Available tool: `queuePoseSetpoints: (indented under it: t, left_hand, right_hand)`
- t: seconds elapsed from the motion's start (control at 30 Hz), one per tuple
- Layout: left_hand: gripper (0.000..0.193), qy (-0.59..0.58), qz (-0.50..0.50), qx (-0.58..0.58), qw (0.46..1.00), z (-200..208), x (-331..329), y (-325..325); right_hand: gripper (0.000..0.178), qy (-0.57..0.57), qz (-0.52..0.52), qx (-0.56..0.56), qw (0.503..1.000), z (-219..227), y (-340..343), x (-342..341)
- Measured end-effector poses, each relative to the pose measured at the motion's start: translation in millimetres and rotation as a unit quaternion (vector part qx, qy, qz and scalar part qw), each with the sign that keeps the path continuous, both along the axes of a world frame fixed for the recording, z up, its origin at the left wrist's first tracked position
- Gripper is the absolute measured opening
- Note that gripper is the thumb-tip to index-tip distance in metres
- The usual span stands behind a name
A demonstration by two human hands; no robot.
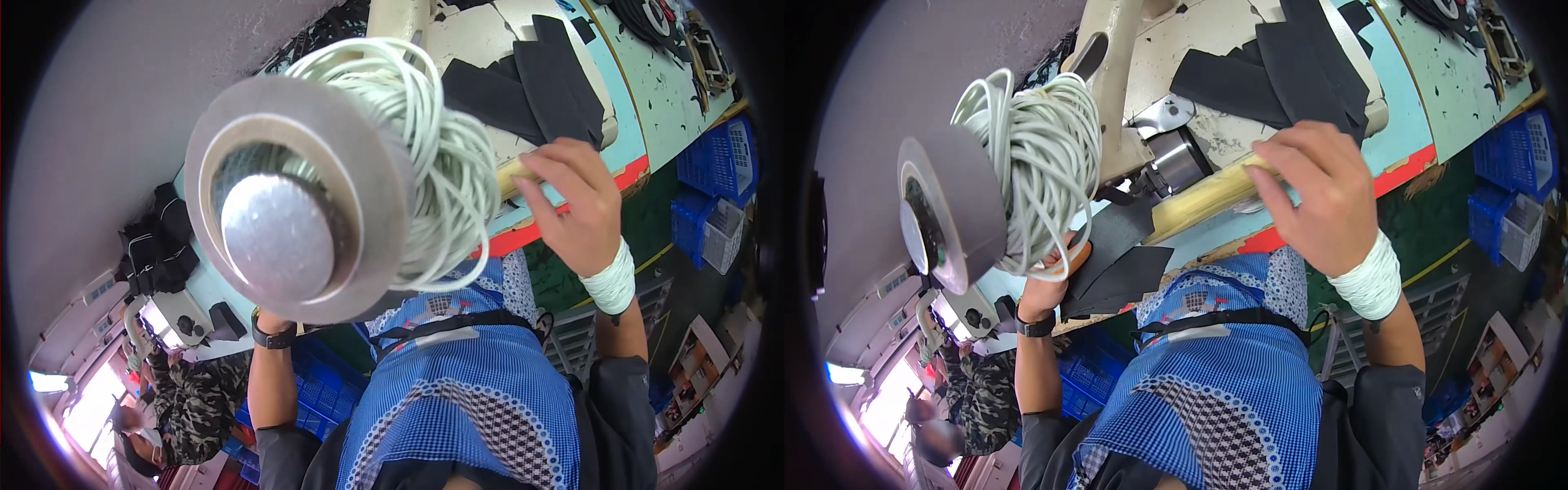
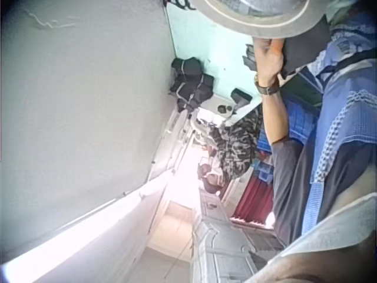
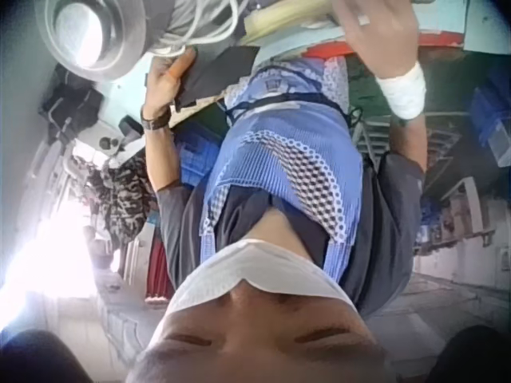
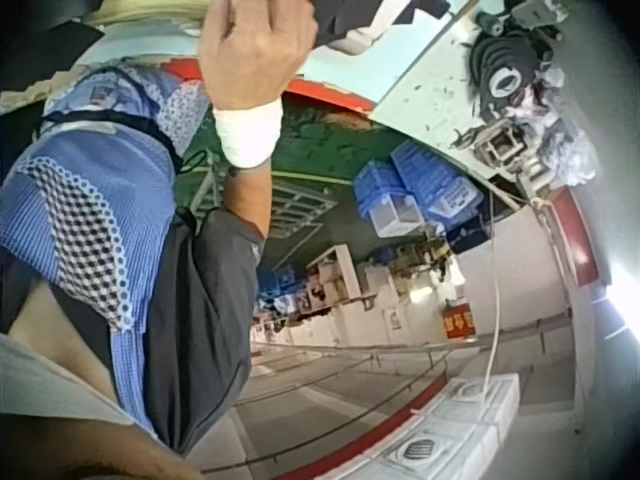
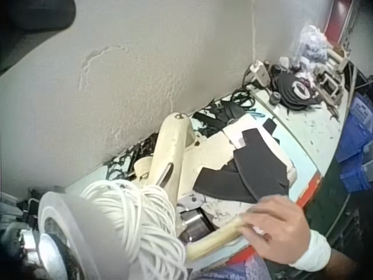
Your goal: The person sorts and counts a stack of black material pieces by hand, then feeds them one by one into a skiving machine.
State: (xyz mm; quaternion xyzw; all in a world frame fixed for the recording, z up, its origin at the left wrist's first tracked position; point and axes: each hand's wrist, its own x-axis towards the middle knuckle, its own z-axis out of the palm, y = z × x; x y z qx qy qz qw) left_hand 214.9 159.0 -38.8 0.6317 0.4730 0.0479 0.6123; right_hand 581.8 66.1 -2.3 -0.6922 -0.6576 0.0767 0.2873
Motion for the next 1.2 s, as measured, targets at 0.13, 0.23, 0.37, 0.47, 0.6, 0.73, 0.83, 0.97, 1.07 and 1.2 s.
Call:
queuePoseSetpoints:
  t: [0.13, 0.23, 0.37, 0.47, 0.6, 0.73, 0.83, 0.97, 1.07, 1.2]
  left_hand:
    - [0.031, 0.023, -0.02, -0.036, 0.999, 12.6, 22.5, 2.2]
    - [0.026, -0.028, -0.006, -0.1, 0.995, -4.8, 34.7, 3.6]
    - [0.026, 0.065, -0.14, 0.096, 0.983, -38.5, 39.0, 10.8]
    - [0.019, 0.002, -0.038, 0.077, 0.996, -49.8, 18.2, 1.6]
    - [0.013, 0.023, -0.072, -0.026, 0.997, -7.6, 22.5, 1.4]
    - [0.018, 0.024, -0.058, -0.016, 0.998, -8.2, 14.0, -3.0]
    - [0.024, 0.007, -0.008, -0.065, 0.998, 0.9, 18.8, -8.4]
    - [0.028, 0.005, -0.029, -0.026, 0.999, -0.2, 39.5, -1.0]
    - [0.033, 0.066, -0.112, 0.091, 0.987, -33.9, 48.7, 10.0]
    - [0.03, 0.058, -0.096, 0.15, 0.982, -32.8, 52.4, 3.8]
  right_hand:
    - [0.023, 0.096, 0.051, -0.029, 0.994, -13.1, 3.0, -11.5]
    - [0.031, 0.099, 0.071, -0.034, 0.992, -18.6, 21.7, -27.4]
    - [0.028, 0.037, 0.124, -0.13, 0.983, -26.3, 21.7, -27.7]
    - [0.017, 0.037, 0.013, -0.021, 0.999, 1.8, -7.6, -2.4]
    - [0.021, -0.116, -0.138, 0.083, 0.98, 18.0, -4.6, 16.6]
    - [0.022, -0.047, -0.089, 0.048, 0.994, -5.1, -11.9, -5.1]
    - [0.026, 0.071, 0.021, -0.034, 0.997, -11.1, -11.2, -17.7]
    - [0.049, 0.096, 0.067, -0.042, 0.992, -18.4, 18.6, -34.0]
    - [0.045, 0.045, 0.078, -0.06, 0.994, -20.4, 26.4, -40.7]
    - [0.019, 0.092, -0.013, -0.062, 0.994, -5.4, -6.9, -8.1]
